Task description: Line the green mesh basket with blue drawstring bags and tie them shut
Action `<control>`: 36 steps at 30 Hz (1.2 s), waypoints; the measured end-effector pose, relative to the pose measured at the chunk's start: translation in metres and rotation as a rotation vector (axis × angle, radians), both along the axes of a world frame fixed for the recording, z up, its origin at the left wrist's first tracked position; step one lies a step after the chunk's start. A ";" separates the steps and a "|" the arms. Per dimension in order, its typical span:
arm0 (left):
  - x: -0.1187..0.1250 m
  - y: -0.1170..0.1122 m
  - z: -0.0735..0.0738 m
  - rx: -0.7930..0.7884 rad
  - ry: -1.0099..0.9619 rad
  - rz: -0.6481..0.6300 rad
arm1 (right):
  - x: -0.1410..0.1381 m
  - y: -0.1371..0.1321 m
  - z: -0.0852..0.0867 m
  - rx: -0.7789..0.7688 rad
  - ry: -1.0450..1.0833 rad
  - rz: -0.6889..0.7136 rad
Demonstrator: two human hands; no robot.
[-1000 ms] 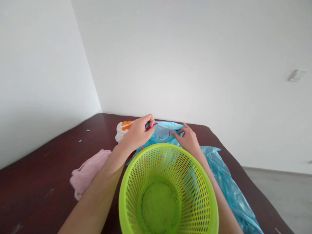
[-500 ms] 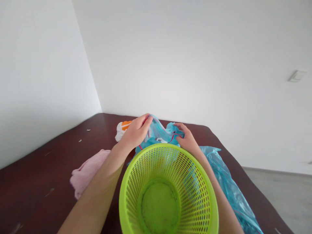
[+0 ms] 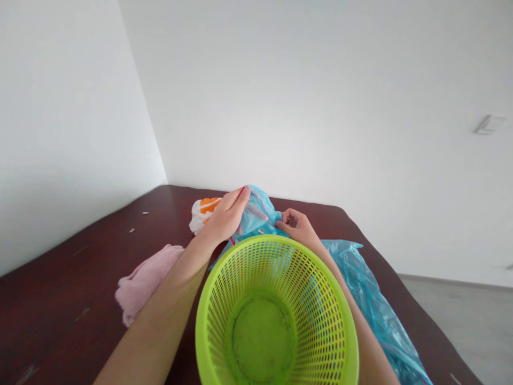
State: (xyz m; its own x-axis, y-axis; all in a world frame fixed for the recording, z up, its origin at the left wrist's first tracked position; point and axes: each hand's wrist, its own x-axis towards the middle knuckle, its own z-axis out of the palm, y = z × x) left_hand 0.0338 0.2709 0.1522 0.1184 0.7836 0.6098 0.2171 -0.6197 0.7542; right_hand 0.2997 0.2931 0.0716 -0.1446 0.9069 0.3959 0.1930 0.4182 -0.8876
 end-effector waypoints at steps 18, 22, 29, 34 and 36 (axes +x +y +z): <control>0.005 0.003 -0.001 0.010 -0.124 -0.025 | -0.006 -0.007 0.000 0.056 -0.082 -0.070; 0.003 0.004 -0.003 -0.004 -0.139 -0.039 | 0.002 0.008 -0.017 0.060 -0.116 -0.144; -0.004 0.016 -0.008 0.016 -0.184 0.022 | 0.026 0.021 -0.034 -0.028 -0.197 -0.355; -0.015 0.025 -0.008 -0.050 -0.390 0.017 | 0.043 0.025 -0.031 -0.164 0.031 -0.428; -0.020 0.028 -0.007 -0.079 -0.466 0.001 | 0.047 0.025 -0.027 -0.228 0.190 -0.380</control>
State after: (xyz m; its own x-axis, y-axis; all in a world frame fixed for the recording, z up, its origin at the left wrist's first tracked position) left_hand 0.0142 0.2994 0.1452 -0.1550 0.8297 0.5362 -0.1553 -0.5565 0.8162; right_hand 0.3471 0.3185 0.0443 0.2692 0.9484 0.1678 0.1195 0.1400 -0.9829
